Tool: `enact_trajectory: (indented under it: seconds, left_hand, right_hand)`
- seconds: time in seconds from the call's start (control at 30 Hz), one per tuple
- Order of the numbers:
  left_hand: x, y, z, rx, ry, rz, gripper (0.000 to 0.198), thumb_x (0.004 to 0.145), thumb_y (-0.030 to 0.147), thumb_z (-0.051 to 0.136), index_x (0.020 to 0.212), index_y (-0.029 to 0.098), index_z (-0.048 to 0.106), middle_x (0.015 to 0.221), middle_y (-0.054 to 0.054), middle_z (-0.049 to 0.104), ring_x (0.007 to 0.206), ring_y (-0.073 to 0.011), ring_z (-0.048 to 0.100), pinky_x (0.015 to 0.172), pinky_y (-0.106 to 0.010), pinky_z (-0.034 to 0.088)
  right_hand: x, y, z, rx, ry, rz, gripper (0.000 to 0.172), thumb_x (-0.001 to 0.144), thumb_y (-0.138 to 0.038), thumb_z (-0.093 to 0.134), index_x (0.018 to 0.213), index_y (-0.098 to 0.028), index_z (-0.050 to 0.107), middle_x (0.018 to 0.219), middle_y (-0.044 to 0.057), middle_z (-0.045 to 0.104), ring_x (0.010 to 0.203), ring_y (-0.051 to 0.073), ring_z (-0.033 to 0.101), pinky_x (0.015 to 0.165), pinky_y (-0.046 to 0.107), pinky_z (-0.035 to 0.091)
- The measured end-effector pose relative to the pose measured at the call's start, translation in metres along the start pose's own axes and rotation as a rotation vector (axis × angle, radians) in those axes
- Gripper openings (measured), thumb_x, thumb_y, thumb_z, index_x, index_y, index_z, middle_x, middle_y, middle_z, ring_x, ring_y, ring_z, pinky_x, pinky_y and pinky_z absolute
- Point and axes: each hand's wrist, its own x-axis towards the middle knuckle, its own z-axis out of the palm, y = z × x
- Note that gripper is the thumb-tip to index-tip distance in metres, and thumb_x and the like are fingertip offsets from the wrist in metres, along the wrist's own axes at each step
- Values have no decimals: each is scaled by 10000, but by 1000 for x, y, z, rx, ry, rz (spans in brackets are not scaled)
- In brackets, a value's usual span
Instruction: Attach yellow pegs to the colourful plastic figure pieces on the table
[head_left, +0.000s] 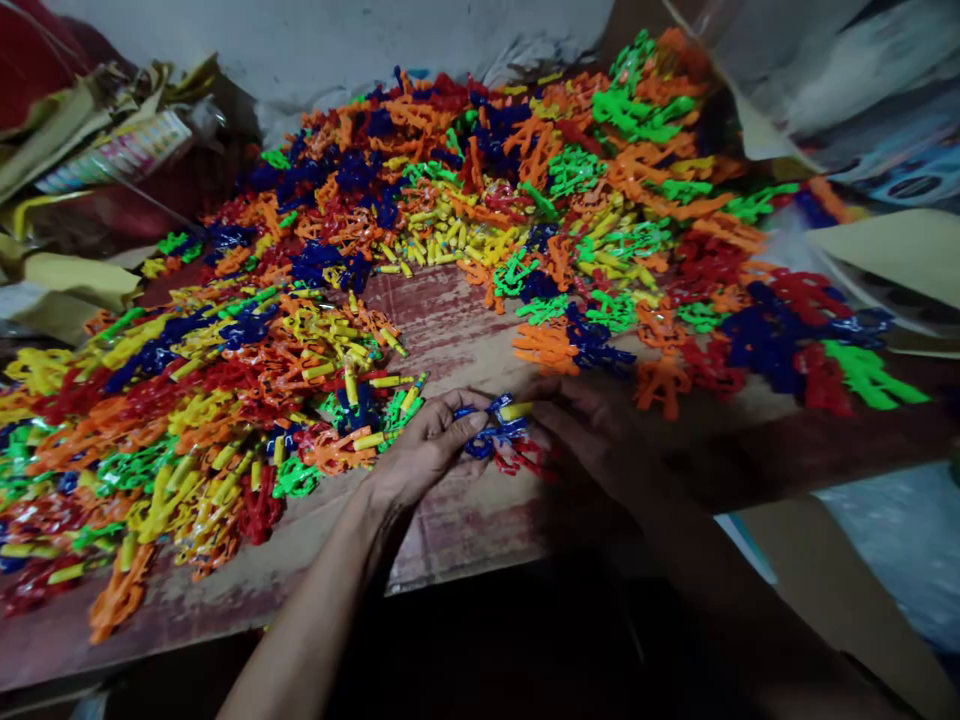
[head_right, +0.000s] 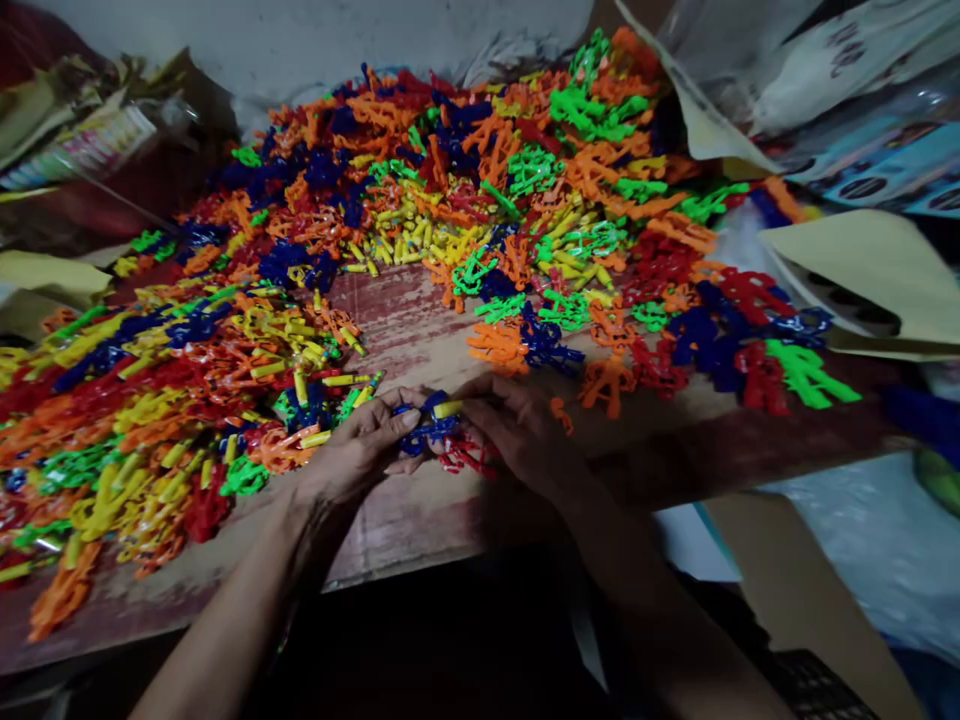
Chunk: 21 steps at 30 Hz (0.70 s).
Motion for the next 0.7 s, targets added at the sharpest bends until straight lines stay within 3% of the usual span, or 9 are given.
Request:
enact_trajectory:
  seconds: [0.13,0.23,0.33,0.5,0.7]
  left_hand:
    - [0,3,0,98,-22,-4,433,837,521,721,1010,128,665,776,-53,669,548,-80,513,507,-180,370]
    - [-3,7,1,150,-15,-39,429,807,518,751,967,129,667,732,-38,660,538,-78,501,499,-174,370]
    - [-3,10,1,68,-56,-69,386,806,475,766,940,132,651,711,-39,663,530,-80,507,488,-169,364]
    - [-3,9,0,-73,-121,-30,313,848,412,741,922,141,605,747,-60,689,521,-80,530,465,-162,341]
    - [-13,8,2,54,-44,-17,371,793,448,786,908,140,615,729,-37,677,524,-81,538,490,-173,394]
  right_hand:
    - [0,9,-7,166,-86,76,263,813,-439,726,879,-203,631,602,-49,556,486,86,461,477,234,364]
    - [0,11,-8,151,-120,115,260,800,-431,745,863,-205,633,586,-52,550,483,88,462,472,237,350]
    - [0,9,-4,125,-105,77,256,793,-422,757,876,-201,658,583,-43,566,494,96,481,480,245,363]
    - [-2,13,5,272,-78,48,294,754,-450,790,838,-202,656,556,-50,553,425,82,428,435,247,321]
    - [-6,4,0,56,-124,-11,253,822,-429,750,875,-187,697,550,-24,621,431,97,513,436,240,370]
